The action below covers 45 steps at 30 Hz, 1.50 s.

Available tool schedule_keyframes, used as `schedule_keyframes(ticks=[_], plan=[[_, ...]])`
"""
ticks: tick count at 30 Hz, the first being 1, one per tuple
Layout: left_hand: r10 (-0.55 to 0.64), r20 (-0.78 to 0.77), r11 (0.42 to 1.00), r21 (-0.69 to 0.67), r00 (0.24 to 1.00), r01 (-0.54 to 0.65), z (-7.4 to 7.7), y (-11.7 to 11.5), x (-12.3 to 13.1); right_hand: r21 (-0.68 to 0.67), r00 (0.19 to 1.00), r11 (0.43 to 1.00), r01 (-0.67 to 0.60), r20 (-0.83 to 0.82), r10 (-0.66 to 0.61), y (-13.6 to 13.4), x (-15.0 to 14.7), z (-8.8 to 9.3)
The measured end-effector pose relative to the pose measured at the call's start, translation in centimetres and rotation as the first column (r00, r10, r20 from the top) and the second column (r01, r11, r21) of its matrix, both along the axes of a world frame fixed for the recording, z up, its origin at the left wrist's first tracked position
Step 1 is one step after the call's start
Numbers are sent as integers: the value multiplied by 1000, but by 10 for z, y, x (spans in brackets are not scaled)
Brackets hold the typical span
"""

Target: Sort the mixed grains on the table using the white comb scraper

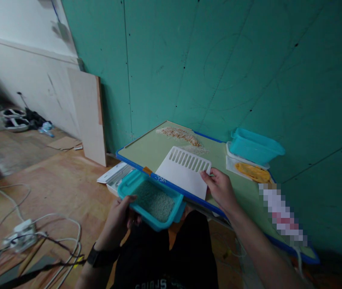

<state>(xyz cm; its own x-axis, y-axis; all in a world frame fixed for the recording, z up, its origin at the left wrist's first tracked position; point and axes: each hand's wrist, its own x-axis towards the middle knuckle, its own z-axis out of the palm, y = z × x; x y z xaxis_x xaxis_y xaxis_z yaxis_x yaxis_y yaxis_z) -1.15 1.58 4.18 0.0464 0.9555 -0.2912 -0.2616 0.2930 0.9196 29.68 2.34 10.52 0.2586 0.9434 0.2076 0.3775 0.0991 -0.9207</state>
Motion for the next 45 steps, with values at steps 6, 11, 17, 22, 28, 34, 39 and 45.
schedule_keyframes(ticks=[6, 11, 17, 22, 28, 34, 39, 45], plan=[[9, 63, 1000, 18, 998, -10, -20, 1, 3, -42, 987, 997, 66, -143, -71, -5, 17, 18], [-17, 55, 1000, 15, 998, 16, -17, -2, 5, 74, 977, 974, 212, -48, -209, 9, 50, 29], [-23, 44, 1000, -12, 999, 23, -10, -7, 10, 108, 975, 977, 186, 101, -197, 19, 61, 18], [-14, 28, 1000, -1, 1000, 14, -6, -10, 14, 122, 982, 985, 125, 127, -140, 35, 61, 9], [-28, 58, 1000, -3, 998, 28, -5, -9, 16, 112, 987, 990, 81, 127, -96, 55, 47, 6], [-35, 61, 999, -31, 998, 37, -8, -8, 15, 145, 980, 989, 28, 191, -56, 56, 30, 6], [-42, 68, 999, -28, 997, 44, -14, -5, 16, 211, 959, 977, -16, 280, -45, 42, 16, 8], [-31, 58, 999, -34, 998, 33, -29, 0, 16, 261, 943, 964, -56, 330, -34, 22, 7, 5]])
